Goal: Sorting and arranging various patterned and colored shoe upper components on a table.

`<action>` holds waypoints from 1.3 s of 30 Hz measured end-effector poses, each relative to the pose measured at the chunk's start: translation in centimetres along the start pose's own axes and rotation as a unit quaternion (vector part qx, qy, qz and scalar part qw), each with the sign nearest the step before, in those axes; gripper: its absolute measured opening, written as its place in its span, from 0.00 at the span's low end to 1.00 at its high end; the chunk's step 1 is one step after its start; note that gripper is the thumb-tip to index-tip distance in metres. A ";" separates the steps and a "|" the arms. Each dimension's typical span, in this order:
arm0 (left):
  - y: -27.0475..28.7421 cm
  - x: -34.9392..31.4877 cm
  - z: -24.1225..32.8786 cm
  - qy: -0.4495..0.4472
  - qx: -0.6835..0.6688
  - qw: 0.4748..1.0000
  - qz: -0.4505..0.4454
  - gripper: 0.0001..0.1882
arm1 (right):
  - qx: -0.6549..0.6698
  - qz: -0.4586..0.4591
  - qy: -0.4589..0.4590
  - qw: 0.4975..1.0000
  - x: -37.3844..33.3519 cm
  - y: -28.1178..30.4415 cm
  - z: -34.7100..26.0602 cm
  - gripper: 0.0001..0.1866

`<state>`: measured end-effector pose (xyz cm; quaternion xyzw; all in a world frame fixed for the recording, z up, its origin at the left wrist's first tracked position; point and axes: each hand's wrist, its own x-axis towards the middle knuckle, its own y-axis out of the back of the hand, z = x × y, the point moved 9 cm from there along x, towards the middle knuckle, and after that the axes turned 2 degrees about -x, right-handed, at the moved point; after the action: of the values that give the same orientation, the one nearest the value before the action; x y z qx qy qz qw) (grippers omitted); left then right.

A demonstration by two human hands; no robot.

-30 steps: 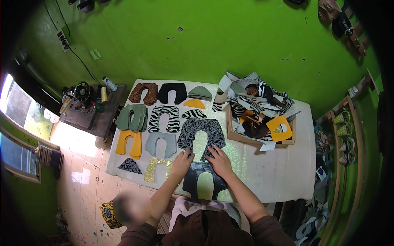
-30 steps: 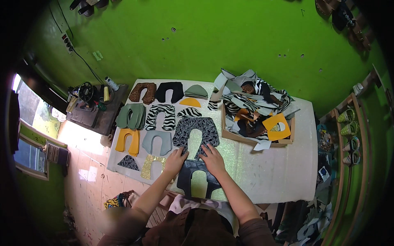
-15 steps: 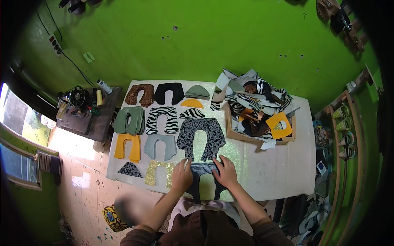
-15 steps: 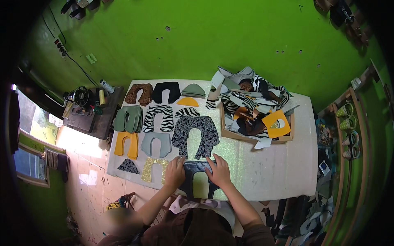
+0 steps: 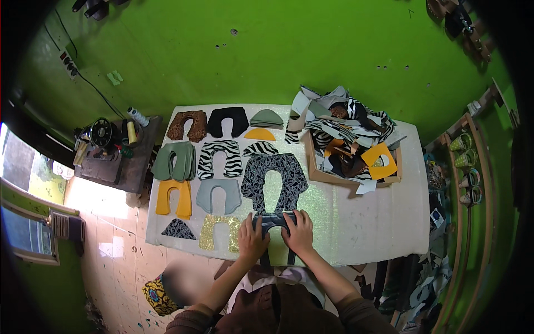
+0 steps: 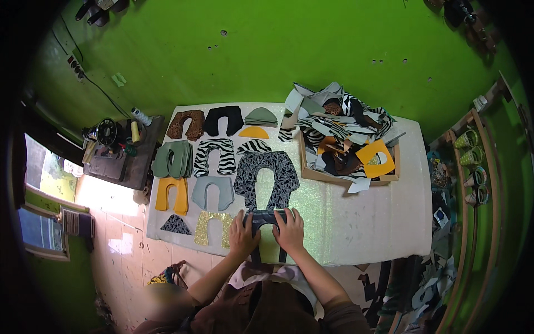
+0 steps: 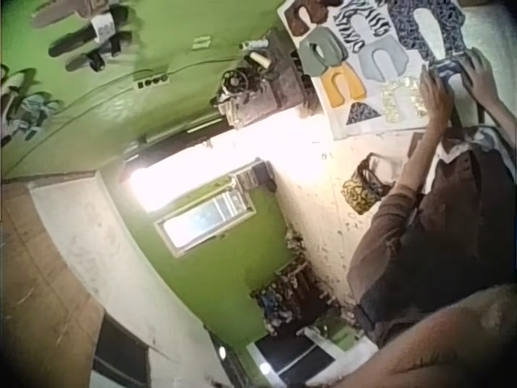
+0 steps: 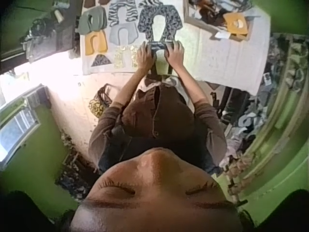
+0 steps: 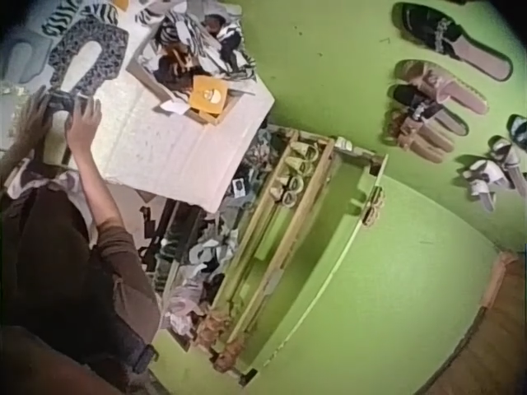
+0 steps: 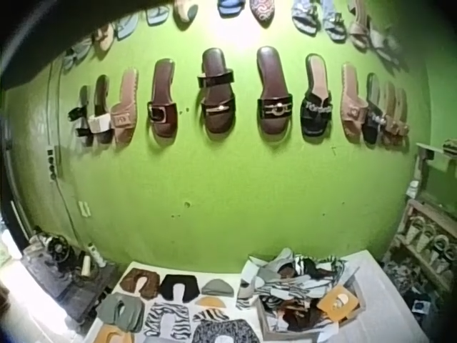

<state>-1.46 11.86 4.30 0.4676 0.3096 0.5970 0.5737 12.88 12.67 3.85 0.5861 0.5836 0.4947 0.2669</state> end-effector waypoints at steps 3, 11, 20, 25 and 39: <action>0.3 -0.1 1.6 -0.086 0.018 0.996 0.000 0.30 | -0.049 0.039 -0.025 0.998 -0.5 1.1 -0.8 0.24; -1.5 1.2 4.8 -0.146 0.021 0.987 -0.055 0.29 | 0.020 0.089 -0.034 0.995 -0.8 2.8 0.6 0.20; -2.4 4.0 12.3 -0.117 0.011 0.993 -0.026 0.28 | 0.032 0.102 0.012 0.994 0.3 7.9 6.3 0.17; -3.4 5.8 16.1 -0.103 -0.012 0.995 -0.011 0.27 | 0.052 0.113 0.032 0.992 1.1 10.3 9.9 0.16; -0.4 13.7 20.7 -0.138 -0.077 0.984 0.085 0.21 | 0.154 0.185 -0.013 0.971 7.2 18.2 15.9 0.10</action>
<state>18.95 21.81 14.39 0.5249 0.1398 0.5953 0.5920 33.49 20.53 16.12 0.7243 0.5306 0.4319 0.0856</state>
